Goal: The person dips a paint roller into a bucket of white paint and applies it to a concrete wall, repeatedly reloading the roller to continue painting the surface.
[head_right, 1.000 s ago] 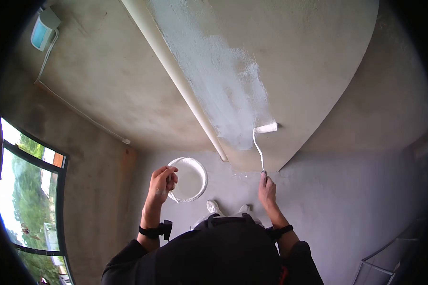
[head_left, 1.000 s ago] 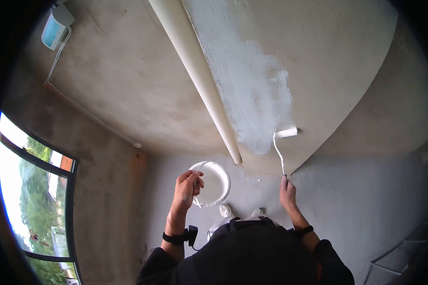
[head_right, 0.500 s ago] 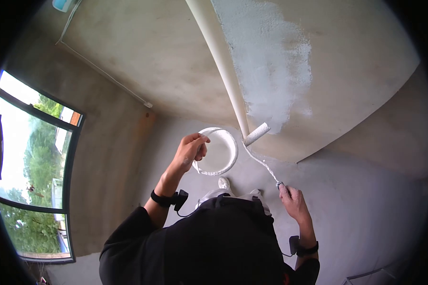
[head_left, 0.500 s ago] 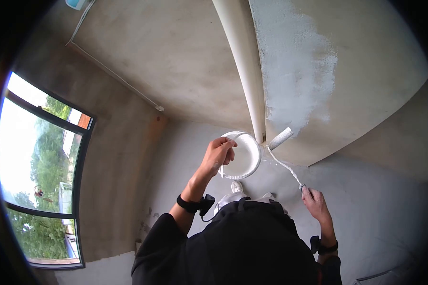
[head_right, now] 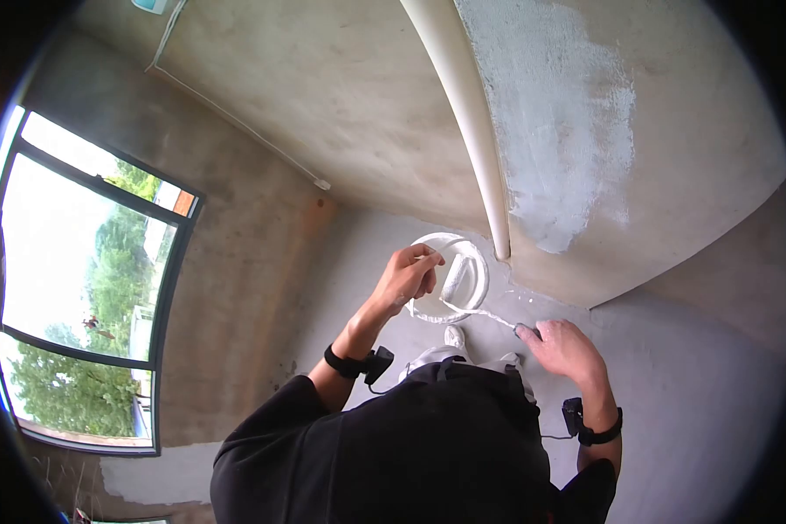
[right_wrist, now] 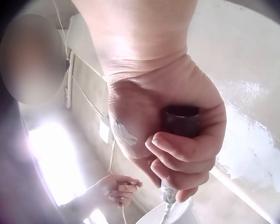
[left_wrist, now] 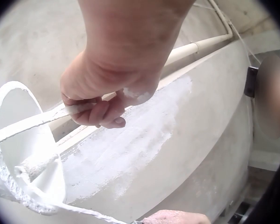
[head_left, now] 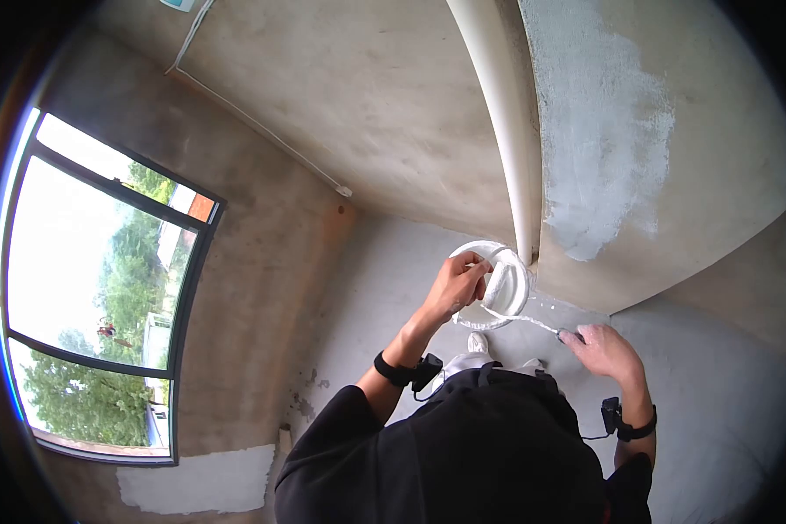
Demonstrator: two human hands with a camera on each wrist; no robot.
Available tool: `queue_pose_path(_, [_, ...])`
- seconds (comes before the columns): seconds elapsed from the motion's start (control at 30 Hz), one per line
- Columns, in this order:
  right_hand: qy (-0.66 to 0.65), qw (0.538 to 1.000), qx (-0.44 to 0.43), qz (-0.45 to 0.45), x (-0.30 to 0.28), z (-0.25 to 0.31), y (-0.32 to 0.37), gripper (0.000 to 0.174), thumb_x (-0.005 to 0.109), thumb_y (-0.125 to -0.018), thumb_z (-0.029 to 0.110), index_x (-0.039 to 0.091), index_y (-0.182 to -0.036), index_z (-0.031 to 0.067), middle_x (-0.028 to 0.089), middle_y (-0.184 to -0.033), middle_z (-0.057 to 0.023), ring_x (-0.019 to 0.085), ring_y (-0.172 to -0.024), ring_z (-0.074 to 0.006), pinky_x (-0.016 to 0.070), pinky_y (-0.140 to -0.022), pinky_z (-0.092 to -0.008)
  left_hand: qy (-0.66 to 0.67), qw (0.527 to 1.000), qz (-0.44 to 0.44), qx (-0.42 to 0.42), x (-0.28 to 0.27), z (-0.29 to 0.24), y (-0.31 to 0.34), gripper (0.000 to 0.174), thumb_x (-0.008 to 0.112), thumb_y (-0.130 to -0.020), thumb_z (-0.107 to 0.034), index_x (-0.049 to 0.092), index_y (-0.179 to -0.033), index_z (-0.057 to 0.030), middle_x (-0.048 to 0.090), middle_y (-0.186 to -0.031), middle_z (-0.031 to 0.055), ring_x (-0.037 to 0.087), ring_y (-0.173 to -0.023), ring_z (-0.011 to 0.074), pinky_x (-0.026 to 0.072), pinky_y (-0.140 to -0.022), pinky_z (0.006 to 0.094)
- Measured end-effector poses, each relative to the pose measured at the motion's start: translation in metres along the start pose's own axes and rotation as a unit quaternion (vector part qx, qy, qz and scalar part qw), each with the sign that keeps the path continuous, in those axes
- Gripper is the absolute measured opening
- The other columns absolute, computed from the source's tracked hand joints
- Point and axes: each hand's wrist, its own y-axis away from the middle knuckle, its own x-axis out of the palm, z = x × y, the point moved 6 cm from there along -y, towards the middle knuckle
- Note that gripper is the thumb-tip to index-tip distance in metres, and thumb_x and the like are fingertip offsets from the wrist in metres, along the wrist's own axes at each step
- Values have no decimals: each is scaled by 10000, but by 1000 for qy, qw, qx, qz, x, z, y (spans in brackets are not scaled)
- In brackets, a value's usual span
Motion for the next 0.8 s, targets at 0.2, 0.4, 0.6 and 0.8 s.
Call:
queue_pose_path(0.2, [33,995,-86,-35,19,24,-42,373,573,-907,351,604,-950,-18,654,-803,-233,629,-770,-421,490,-706,-483,-28,998,45,19,3,0,2,238,537,-949,-218,622,-917,2,515,-564,6,413,-468,60,296,-433,231])
queue_pose_path(0.4, [142,965,-139,-172,8,54,-29,221,671,-824,231,672,-944,45,635,-757,-163,665,-695,-324,519,-656,-428,-11,1000,28,7,-3,16,-3,244,539,-959,-222,627,-910,-1,494,-556,-14,403,-476,52,298,-438,231])
queue_pose_path(0.6, [132,977,-114,-124,16,59,-31,230,666,-834,240,717,-1006,95,631,-719,-149,657,-673,-321,518,-640,-414,4,1000,25,6,3,7,-4,220,537,-953,-186,608,-882,10,454,-547,-26,367,-480,46,278,-449,233])
queue_pose_path(0.8, [114,980,-121,-107,17,63,-32,205,649,-830,230,723,-927,65,632,-636,-164,648,-633,-338,526,-634,-413,13,1000,25,4,3,7,-7,226,534,-955,-181,600,-859,12,461,-550,-23,368,-477,45,276,-447,232])
